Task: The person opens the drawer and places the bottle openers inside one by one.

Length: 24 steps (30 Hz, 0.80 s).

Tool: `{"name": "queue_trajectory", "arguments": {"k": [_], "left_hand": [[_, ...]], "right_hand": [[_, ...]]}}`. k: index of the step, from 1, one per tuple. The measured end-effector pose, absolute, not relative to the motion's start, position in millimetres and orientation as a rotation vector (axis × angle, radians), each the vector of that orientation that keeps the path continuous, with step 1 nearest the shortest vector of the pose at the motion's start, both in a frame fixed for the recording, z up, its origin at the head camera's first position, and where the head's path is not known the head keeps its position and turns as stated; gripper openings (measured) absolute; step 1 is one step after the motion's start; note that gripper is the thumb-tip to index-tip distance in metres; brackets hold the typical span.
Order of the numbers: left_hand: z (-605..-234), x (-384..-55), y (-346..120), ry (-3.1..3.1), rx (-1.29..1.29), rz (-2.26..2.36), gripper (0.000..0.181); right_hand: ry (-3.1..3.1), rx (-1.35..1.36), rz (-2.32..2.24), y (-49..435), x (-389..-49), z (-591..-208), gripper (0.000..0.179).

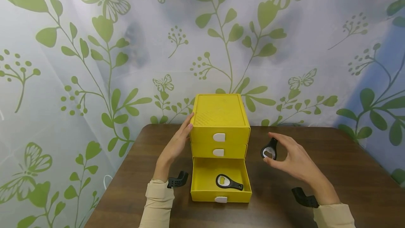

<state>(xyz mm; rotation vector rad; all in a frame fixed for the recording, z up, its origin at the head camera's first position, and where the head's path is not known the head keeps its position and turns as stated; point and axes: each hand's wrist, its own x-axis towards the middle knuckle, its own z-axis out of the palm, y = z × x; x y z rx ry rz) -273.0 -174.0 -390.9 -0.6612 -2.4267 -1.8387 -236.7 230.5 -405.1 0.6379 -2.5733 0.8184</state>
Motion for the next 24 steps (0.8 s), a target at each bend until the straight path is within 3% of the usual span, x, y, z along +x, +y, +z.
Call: {"name": "queue_trajectory", "arguments": {"k": [24], "left_hand": [[-391.0, -274.5, -175.2, -2.415, -0.692, -1.846, 0.057]], "right_hand": [[-2.465, 0.929, 0.811, 199.7, -224.0, -400.6, 0.076]]}}
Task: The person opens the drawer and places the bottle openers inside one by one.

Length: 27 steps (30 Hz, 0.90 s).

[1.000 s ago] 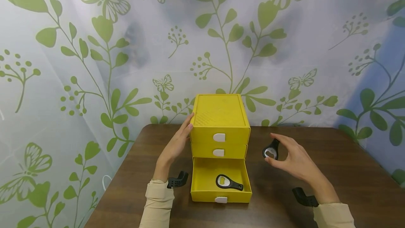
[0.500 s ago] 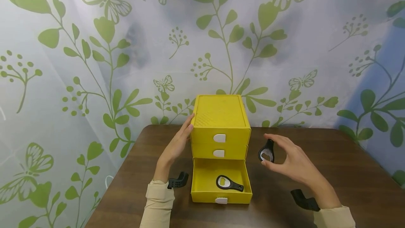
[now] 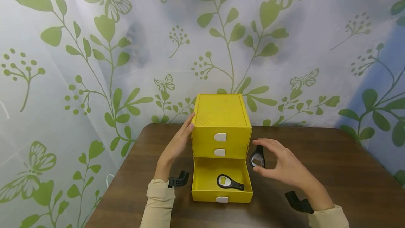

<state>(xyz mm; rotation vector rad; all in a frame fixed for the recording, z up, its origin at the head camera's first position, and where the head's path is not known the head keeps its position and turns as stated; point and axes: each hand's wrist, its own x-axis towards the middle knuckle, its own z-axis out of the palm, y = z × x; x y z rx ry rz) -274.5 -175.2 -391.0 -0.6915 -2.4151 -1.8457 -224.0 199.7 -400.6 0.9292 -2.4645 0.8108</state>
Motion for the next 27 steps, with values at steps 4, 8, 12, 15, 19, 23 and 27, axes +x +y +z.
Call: {"name": "queue_trajectory", "arguments": {"k": [4, 8, 12, 15, 19, 23, 27], "left_hand": [[-390.8, -274.9, -175.3, -2.414, -0.689, -1.848, 0.057], [-391.0, -275.3, -175.5, -2.417, -0.685, -1.849, 0.057], [-390.3, -275.1, -175.3, -2.421, -0.682, -1.847, 0.057], [-390.0, -275.4, -175.3, -2.423, -0.678, -1.842, 0.057], [-390.0, -275.8, -175.6, -2.428, -0.675, -1.835, 0.057], [-390.2, -276.5, -175.8, -2.424, -0.677, -1.844, 0.057], [-390.4, -276.9, -175.8, -2.423, -0.676, -1.840, 0.057]], "right_hand": [[-2.479, 0.961, 0.829, 195.3, -221.7, -400.1, 0.074], [-2.491, 0.990, 0.850, 191.5, -220.2, -400.1, 0.073], [-2.492, 1.024, 0.853, 187.5, -219.4, -401.1, 0.072], [-2.508, 1.042, 0.858, 184.2, -219.4, -402.8, 0.071], [-2.537, 1.056, 0.859, 179.6, -219.3, -405.2, 0.072], [-2.558, 1.064, 0.870, 175.4, -218.4, -407.2, 0.073], [-2.579, 1.074, 0.873, 170.8, -217.4, -410.7, 0.072]]}}
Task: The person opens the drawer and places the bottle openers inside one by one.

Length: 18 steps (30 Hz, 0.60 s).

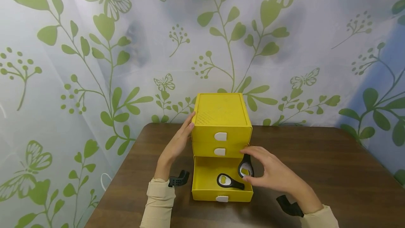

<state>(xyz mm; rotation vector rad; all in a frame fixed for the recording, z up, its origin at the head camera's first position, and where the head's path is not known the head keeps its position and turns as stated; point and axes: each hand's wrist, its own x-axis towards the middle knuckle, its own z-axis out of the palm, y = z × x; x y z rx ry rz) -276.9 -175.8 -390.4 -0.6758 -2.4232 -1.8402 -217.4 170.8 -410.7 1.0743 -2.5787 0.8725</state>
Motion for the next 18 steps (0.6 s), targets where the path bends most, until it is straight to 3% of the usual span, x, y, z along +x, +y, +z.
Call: {"name": "queue_trajectory", "arguments": {"k": [18], "left_hand": [[-390.4, -274.4, -174.7, -2.420, -0.665, -1.838, 0.056]], "right_hand": [[-2.719, 1.099, 0.884, 157.6, -223.1, -428.9, 0.068]]}}
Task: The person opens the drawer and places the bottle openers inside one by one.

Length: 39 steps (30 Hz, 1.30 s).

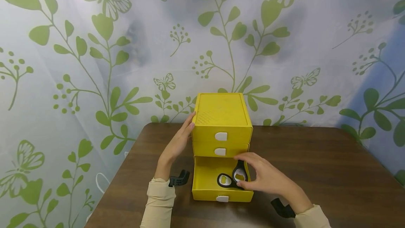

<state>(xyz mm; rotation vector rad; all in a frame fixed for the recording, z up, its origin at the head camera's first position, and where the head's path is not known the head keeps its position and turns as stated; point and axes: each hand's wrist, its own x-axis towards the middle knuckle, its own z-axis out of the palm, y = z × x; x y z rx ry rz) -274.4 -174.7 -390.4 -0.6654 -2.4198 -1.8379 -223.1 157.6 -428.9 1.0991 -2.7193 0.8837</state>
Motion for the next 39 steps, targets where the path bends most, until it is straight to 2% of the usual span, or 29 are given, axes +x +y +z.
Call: {"name": "queue_trajectory", "arguments": {"k": [29, 33, 39], "left_hand": [[-391.7, -276.3, -175.1, -2.412, -0.656, -1.854, 0.057], [-391.8, -276.3, -174.8, -2.415, -0.650, -1.859, 0.057], [-392.0, -276.2, -174.9, -2.414, -0.652, -1.856, 0.057]], "right_hand": [[-2.705, 1.094, 0.888, 147.0, -221.0, -431.9, 0.077], [-2.677, 1.117, 0.985, 144.9, -218.2, -430.2, 0.069], [-2.461, 1.307, 1.184, 140.9, -216.2, -430.7, 0.041]]}}
